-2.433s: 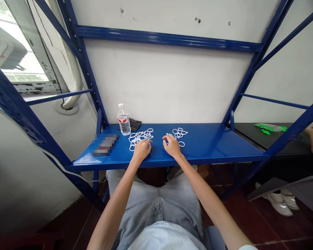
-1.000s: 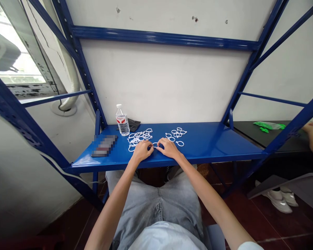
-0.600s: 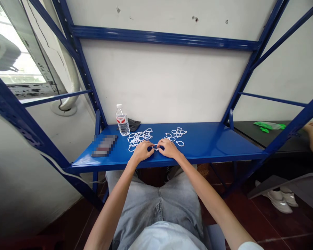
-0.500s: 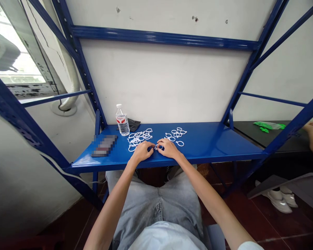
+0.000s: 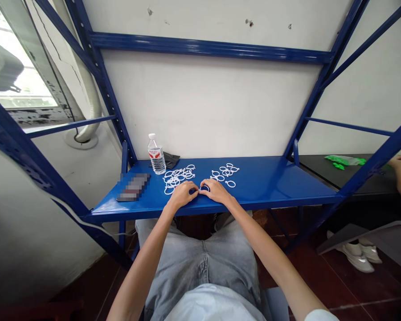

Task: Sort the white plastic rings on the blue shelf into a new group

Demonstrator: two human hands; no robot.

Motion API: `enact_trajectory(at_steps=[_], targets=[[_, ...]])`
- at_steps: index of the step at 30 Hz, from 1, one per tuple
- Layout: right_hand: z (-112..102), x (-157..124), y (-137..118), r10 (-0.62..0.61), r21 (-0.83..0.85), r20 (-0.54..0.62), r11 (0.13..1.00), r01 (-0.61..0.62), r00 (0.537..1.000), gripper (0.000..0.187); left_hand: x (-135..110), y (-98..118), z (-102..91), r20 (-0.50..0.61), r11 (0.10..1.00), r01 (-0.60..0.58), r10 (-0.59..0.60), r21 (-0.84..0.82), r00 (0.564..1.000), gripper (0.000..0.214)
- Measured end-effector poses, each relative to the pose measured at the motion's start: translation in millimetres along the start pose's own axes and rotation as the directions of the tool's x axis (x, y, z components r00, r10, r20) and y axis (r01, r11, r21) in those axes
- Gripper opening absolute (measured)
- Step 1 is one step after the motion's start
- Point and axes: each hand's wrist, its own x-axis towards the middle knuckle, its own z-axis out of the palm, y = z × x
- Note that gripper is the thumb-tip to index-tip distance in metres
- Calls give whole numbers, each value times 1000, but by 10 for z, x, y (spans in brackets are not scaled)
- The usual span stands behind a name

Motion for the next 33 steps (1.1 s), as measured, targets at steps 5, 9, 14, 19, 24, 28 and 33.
enact_trajectory(at_steps=[5,9,14,19,24,28,33], targets=[[21,2,30,-10,23,10,1000,10,1000,40,6,-31,21,-23,999,38,-38,7,999,15],[29,4,49,-18,60,37,998,15,999,52,6,-45,33,-34,998,64,-63,20,997,17],[47,19,71,-12,46,41,999,10,999,48,-7,-3,10,-4,1000,27,-27,13,1000,16],[52,24,71,-6,48,42,999,4,999,46,-3,-11,14,15,1000,11,-11,26,1000,16],[49,19,74,-1,48,46,999,-1,999,55,7,-52,39,-35,997,70,-69,20,997,17],[62,21,89,7,46,43,999,-9,999,54,10,-64,46,-60,995,103,-102,16,993,17],[69,22,84,2,29,31,1000,-3,1000,46,13,-79,61,-71,995,98,-97,14,993,17]])
